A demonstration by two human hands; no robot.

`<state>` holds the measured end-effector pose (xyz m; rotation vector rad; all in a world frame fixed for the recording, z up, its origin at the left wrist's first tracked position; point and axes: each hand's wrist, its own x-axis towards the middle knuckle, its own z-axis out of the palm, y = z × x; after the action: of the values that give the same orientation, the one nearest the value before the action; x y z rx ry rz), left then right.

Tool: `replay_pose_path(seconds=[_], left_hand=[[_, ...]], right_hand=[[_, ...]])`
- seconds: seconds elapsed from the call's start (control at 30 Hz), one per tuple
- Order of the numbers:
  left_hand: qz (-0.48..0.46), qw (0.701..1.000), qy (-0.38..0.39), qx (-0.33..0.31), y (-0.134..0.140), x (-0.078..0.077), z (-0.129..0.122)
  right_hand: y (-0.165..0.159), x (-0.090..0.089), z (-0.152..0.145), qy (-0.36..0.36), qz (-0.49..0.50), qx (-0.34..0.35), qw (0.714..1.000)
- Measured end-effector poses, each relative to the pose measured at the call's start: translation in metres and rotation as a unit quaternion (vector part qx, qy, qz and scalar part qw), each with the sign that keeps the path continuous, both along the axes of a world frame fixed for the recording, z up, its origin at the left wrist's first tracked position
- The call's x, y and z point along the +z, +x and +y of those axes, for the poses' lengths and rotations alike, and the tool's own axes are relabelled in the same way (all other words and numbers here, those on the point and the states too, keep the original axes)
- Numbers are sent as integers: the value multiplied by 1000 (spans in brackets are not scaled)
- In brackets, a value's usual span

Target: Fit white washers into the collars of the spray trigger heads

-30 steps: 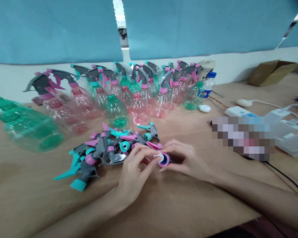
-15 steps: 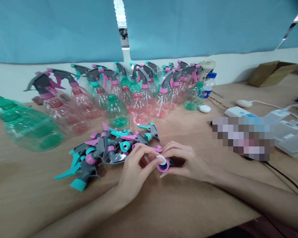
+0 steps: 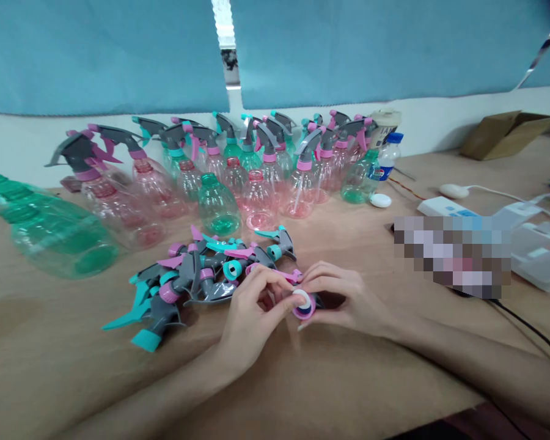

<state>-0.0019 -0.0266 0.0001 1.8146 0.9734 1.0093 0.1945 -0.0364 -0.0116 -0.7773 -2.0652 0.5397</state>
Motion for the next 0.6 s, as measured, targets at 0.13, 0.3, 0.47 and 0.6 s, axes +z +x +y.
replay_pose_path(seconds=[0.13, 0.3, 0.47, 0.6], left_hand=[[8, 999, -41, -13, 0, 0, 1], [31, 998, -49, -29, 0, -1, 2], [35, 997, -54, -48, 2, 1, 0], [33, 996, -58, -55, 3, 3, 1]], right_hand=[[1, 0, 0, 13, -16, 6, 1000], [3, -3, 0, 30, -22, 7, 999], [3, -6, 0, 42, -17, -2, 999], [5, -7, 0, 49, -24, -19, 998]])
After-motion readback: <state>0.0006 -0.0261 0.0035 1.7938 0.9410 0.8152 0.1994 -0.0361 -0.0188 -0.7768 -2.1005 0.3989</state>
